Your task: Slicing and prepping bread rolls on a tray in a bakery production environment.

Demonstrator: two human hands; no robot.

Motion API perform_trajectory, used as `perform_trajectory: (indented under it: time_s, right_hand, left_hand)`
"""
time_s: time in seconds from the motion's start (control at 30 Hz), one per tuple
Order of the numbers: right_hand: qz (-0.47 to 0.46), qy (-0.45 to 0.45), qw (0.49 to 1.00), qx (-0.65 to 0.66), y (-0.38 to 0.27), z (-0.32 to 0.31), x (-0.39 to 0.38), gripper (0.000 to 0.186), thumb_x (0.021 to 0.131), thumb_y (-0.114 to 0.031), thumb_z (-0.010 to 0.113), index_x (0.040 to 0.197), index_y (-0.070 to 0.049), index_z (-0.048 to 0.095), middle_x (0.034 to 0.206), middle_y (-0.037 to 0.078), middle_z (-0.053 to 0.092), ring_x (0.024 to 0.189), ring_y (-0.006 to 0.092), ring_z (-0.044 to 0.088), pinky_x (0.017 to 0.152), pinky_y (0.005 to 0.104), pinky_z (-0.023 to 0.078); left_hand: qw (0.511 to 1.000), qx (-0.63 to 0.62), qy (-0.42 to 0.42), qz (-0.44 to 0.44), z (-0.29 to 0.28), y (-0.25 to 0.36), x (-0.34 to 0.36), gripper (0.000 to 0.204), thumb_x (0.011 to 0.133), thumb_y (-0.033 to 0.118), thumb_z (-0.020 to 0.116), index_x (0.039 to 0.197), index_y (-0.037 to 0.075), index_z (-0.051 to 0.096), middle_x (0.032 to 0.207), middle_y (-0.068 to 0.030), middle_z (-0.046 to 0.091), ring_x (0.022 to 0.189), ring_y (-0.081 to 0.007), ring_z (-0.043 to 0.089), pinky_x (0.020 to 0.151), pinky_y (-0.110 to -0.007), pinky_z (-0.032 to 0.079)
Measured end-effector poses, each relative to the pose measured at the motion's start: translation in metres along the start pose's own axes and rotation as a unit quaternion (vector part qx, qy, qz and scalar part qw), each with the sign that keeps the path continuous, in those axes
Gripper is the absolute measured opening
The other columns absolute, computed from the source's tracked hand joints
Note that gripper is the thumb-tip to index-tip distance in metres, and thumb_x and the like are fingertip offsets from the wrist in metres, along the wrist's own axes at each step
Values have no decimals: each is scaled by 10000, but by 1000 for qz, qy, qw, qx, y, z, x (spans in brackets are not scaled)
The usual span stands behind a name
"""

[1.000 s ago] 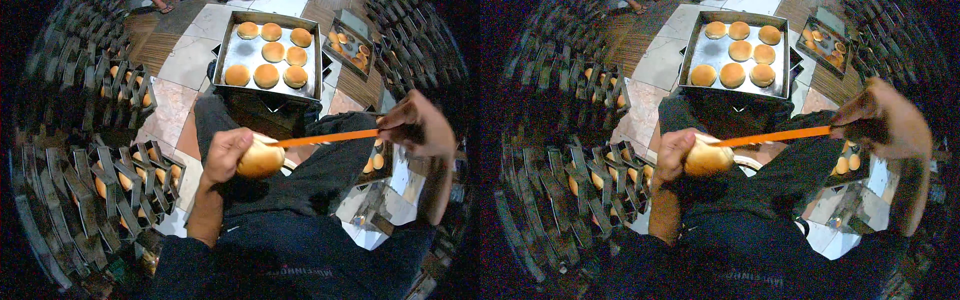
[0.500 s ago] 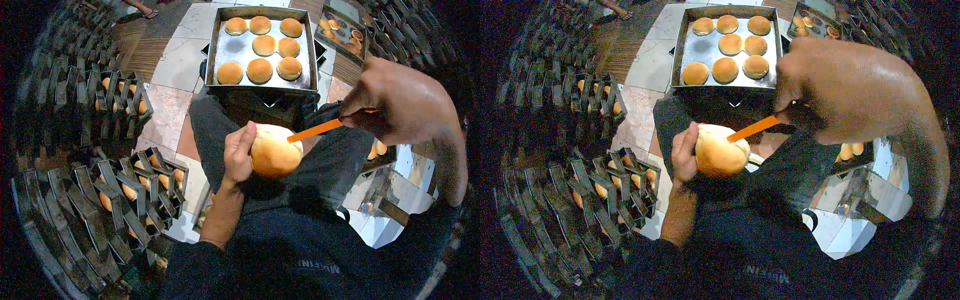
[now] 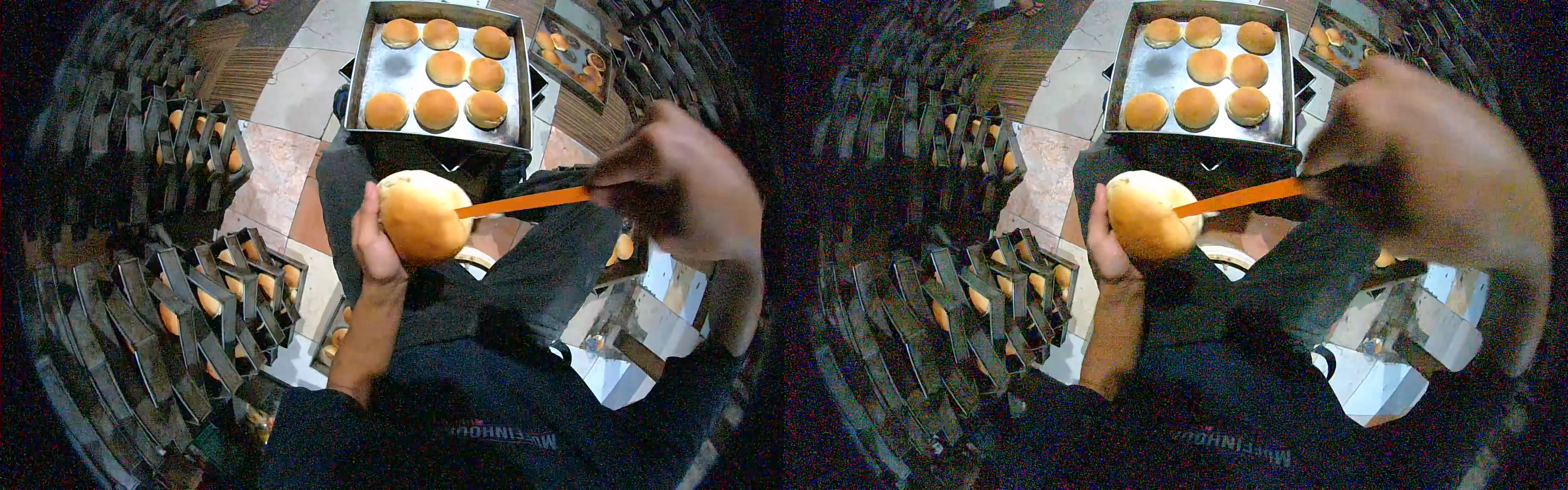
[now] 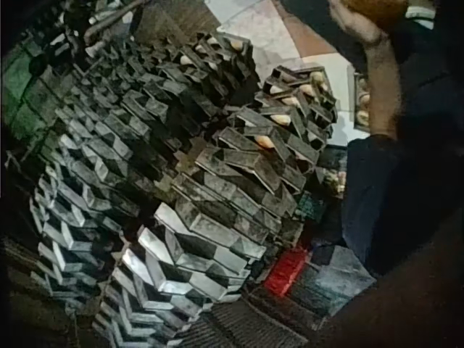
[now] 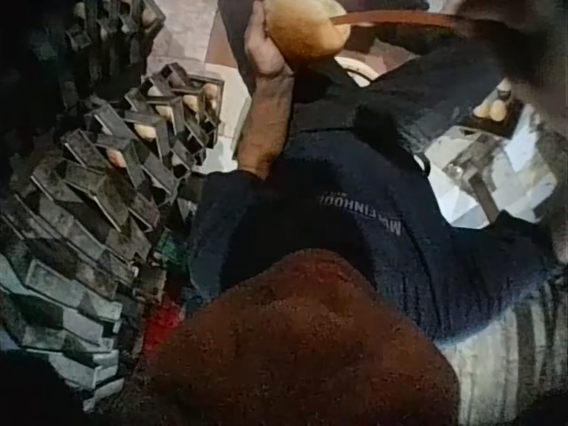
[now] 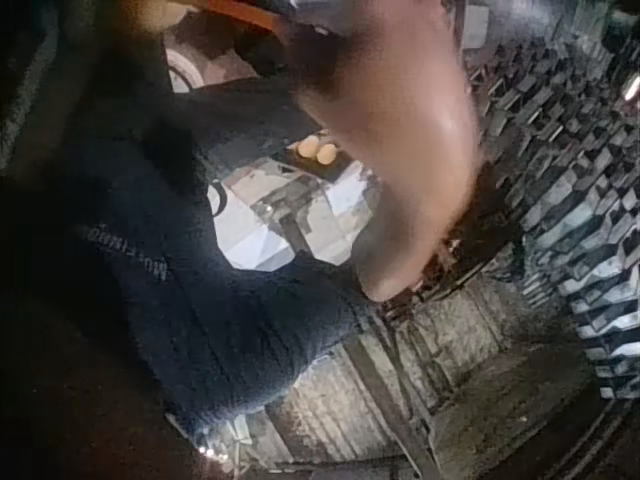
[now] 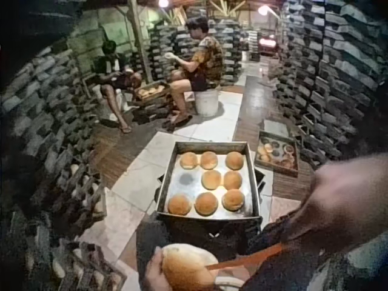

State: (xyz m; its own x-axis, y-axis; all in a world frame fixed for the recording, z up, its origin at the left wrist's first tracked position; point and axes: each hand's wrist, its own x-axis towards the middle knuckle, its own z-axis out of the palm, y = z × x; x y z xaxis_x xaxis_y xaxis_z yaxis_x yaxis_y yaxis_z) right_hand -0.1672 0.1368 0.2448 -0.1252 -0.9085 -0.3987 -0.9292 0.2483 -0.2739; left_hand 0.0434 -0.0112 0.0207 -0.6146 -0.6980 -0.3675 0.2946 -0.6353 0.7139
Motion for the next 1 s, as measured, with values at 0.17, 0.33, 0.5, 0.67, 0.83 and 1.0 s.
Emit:
perform_trajectory:
  time_s: [0.17, 0.33, 0.5, 0.67, 0.83, 1.0]
  right_hand:
    - [-43, 75, 996, -16, -6, 8, -6, 142, 737, -54, 635, 869, -46, 686, 823, 82, 668, 771, 275, 590, 726, 371, 424]
    - [37, -16, 999, -32, -34, 2, 10, 243, 670, -54, 667, 912, -50, 687, 887, 103, 665, 829, 278, 569, 781, 356, 430]
    - [62, -61, 996, 13, -26, -4, 7, 342, 640, -41, 676, 981, -57, 678, 1025, 105, 641, 899, 277, 545, 830, 342, 441]
    - [37, -54, 997, 37, -33, 20, 25, 305, 669, -48, 654, 973, -36, 679, 996, 116, 659, 821, 290, 582, 826, 341, 431]
    - [2, 33, 999, 32, -19, 27, 12, 325, 652, -19, 652, 977, -9, 667, 949, 151, 654, 854, 325, 589, 827, 367, 455]
    - [-34, 58, 991, 114, -18, 57, 39, 257, 665, -4, 624, 911, 66, 634, 849, 211, 630, 759, 362, 607, 691, 398, 498]
  left_hand:
    - [984, -154, -85, -33, 3, 9, 6, 486, 957, 431, 347, 1093, 21, 570, 1020, -124, 644, 936, -256, 630, 859, -381, 492]
    - [992, -129, -9, -2, 9, 9, 8, 504, 949, 456, 332, 1109, 39, 564, 1065, -120, 631, 962, -260, 624, 853, -408, 498]
    - [979, -198, -55, -3, -3, 13, 21, 483, 950, 438, 329, 1124, 51, 560, 1084, -106, 625, 981, -261, 616, 875, -416, 487]
    - [981, -188, -47, 28, 1, 9, 24, 466, 948, 420, 326, 1144, 64, 554, 1102, -104, 619, 1003, -267, 609, 884, -425, 484]
    - [977, -194, 90, 12, 0, 17, 29, 443, 945, 396, 338, 1156, 66, 544, 1133, -113, 607, 1018, -272, 604, 901, -423, 479]
    - [978, -186, 94, 28, 5, 14, 43, 422, 941, 369, 345, 1149, 68, 555, 1157, -98, 599, 1068, -271, 579, 927, -441, 460]
